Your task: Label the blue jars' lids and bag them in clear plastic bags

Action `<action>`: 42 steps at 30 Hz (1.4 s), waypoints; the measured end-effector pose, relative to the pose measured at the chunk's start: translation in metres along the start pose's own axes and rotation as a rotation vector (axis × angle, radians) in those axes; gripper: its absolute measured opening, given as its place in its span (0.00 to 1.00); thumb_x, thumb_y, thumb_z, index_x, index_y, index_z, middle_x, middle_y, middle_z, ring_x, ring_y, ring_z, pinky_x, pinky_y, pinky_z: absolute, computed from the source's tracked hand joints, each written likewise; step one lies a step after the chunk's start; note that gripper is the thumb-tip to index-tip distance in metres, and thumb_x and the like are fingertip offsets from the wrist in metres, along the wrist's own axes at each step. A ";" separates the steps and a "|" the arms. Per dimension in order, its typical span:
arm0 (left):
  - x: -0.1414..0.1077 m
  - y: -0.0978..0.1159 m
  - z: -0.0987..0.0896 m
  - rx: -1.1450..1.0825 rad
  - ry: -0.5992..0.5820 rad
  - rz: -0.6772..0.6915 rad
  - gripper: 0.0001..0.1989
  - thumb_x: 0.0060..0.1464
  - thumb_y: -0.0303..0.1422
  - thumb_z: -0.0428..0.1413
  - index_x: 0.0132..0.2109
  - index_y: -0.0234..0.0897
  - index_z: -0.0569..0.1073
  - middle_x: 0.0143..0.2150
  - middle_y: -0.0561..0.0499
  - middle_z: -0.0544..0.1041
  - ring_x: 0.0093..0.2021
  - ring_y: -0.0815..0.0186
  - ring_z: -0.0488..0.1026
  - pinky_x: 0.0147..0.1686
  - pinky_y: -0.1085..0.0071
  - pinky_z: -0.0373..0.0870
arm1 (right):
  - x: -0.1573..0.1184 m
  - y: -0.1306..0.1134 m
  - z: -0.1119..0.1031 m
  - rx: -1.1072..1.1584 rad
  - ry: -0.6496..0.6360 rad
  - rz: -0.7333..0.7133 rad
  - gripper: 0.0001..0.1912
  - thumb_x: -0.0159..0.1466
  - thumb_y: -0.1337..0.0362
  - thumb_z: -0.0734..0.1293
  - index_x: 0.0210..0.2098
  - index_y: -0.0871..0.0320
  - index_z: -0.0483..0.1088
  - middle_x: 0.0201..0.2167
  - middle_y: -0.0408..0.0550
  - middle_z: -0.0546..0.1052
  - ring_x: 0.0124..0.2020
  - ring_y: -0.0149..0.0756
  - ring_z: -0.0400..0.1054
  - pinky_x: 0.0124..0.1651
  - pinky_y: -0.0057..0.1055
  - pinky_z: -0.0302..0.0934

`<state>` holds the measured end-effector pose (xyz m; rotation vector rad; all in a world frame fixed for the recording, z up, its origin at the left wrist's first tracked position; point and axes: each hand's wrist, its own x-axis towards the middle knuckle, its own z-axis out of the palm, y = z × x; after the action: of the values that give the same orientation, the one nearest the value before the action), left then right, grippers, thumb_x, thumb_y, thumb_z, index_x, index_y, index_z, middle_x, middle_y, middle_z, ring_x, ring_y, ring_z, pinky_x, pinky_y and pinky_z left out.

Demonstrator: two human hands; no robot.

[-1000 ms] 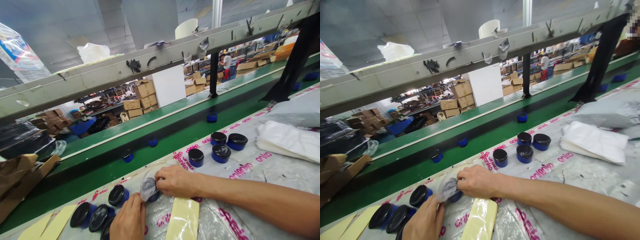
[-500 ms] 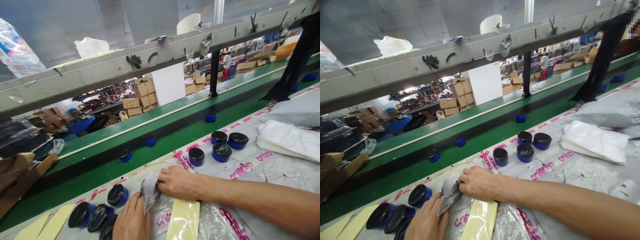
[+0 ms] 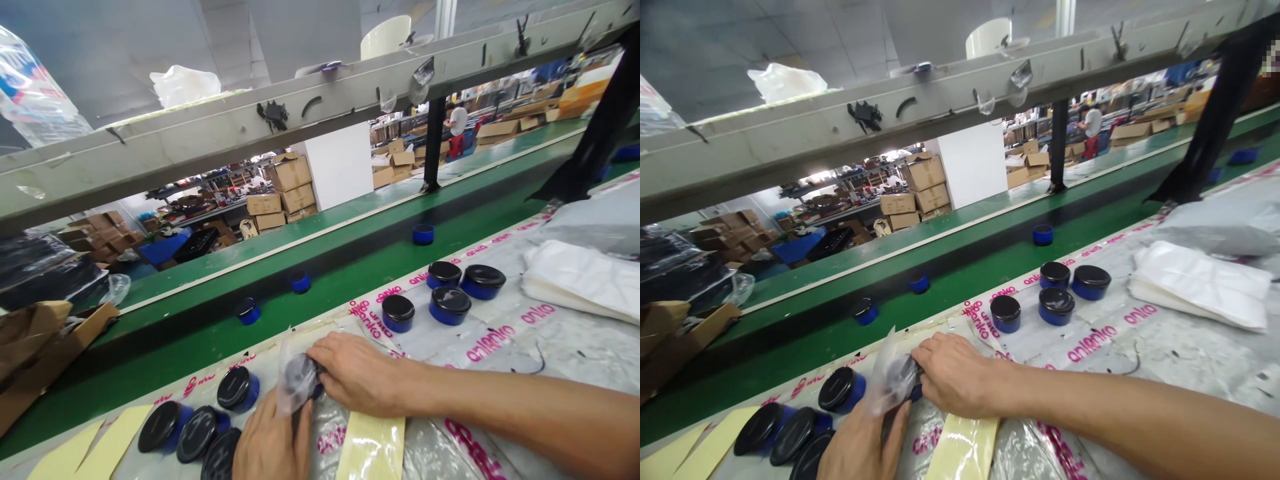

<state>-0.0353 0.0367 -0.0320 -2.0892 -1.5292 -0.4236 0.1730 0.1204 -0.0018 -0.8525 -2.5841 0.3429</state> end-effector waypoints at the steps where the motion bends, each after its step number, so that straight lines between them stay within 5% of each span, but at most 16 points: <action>1: -0.001 0.000 0.001 0.044 -0.016 0.040 0.09 0.63 0.36 0.54 0.45 0.40 0.77 0.36 0.47 0.82 0.34 0.58 0.81 0.34 0.66 0.78 | -0.001 -0.001 0.003 -0.040 0.005 -0.003 0.10 0.68 0.66 0.62 0.47 0.61 0.70 0.42 0.54 0.76 0.44 0.43 0.69 0.49 0.38 0.59; 5: -0.004 -0.001 0.003 0.190 -0.082 0.277 0.14 0.56 0.26 0.55 0.46 0.47 0.79 0.44 0.47 0.84 0.44 0.52 0.81 0.43 0.56 0.78 | -0.003 -0.001 0.008 -0.249 -0.022 -0.089 0.11 0.70 0.66 0.59 0.42 0.63 0.73 0.39 0.56 0.76 0.41 0.45 0.68 0.46 0.42 0.58; 7: -0.004 -0.001 0.003 0.201 -0.078 0.290 0.14 0.56 0.25 0.55 0.45 0.46 0.79 0.46 0.46 0.83 0.45 0.51 0.81 0.43 0.55 0.78 | -0.003 -0.002 0.003 -0.282 -0.062 -0.098 0.12 0.69 0.64 0.60 0.36 0.62 0.74 0.37 0.55 0.77 0.39 0.45 0.68 0.45 0.43 0.58; 13: -0.008 0.006 0.002 0.074 -0.078 0.028 0.15 0.64 0.37 0.52 0.53 0.37 0.75 0.47 0.42 0.83 0.45 0.54 0.80 0.44 0.60 0.78 | -0.004 -0.006 -0.023 -0.074 0.011 0.126 0.25 0.66 0.47 0.65 0.48 0.64 0.73 0.41 0.59 0.78 0.44 0.51 0.70 0.47 0.43 0.60; 17: -0.012 0.006 0.006 0.065 -0.145 -0.004 0.10 0.64 0.35 0.52 0.46 0.39 0.76 0.50 0.42 0.82 0.49 0.53 0.79 0.46 0.57 0.77 | 0.005 0.004 -0.016 0.145 -0.081 0.127 0.26 0.67 0.42 0.64 0.45 0.59 0.75 0.40 0.55 0.80 0.42 0.47 0.72 0.42 0.36 0.60; 23: -0.016 -0.004 0.012 0.030 -0.128 0.096 0.08 0.63 0.38 0.54 0.45 0.43 0.74 0.51 0.45 0.82 0.50 0.56 0.80 0.44 0.61 0.78 | 0.017 0.017 0.000 0.199 -0.102 0.146 0.25 0.56 0.45 0.75 0.44 0.57 0.77 0.40 0.51 0.81 0.42 0.45 0.73 0.41 0.32 0.59; 28: -0.013 0.009 0.009 -0.042 -0.127 -0.083 0.09 0.65 0.39 0.50 0.38 0.41 0.70 0.46 0.42 0.80 0.47 0.54 0.79 0.44 0.59 0.74 | 0.015 0.013 0.003 0.145 -0.076 0.157 0.24 0.56 0.46 0.75 0.42 0.58 0.77 0.39 0.51 0.80 0.43 0.46 0.73 0.41 0.33 0.60; 33: 0.002 0.020 -0.003 -0.141 -0.177 -0.271 0.10 0.65 0.36 0.49 0.34 0.45 0.60 0.27 0.54 0.71 0.29 0.60 0.76 0.31 0.66 0.67 | 0.015 0.013 -0.003 0.029 -0.121 0.067 0.22 0.63 0.45 0.70 0.39 0.60 0.76 0.38 0.54 0.79 0.41 0.46 0.73 0.39 0.33 0.60; 42: 0.011 0.021 -0.005 -0.155 -0.211 -0.434 0.04 0.64 0.37 0.49 0.42 0.44 0.60 0.29 0.52 0.78 0.32 0.53 0.81 0.29 0.66 0.68 | 0.012 0.012 0.002 -0.168 -0.106 -0.088 0.17 0.74 0.58 0.60 0.40 0.62 0.75 0.35 0.53 0.78 0.39 0.42 0.73 0.38 0.34 0.60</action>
<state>-0.0117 0.0382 -0.0268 -1.9559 -2.1489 -0.5001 0.1696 0.1370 -0.0041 -0.7931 -2.7698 0.1516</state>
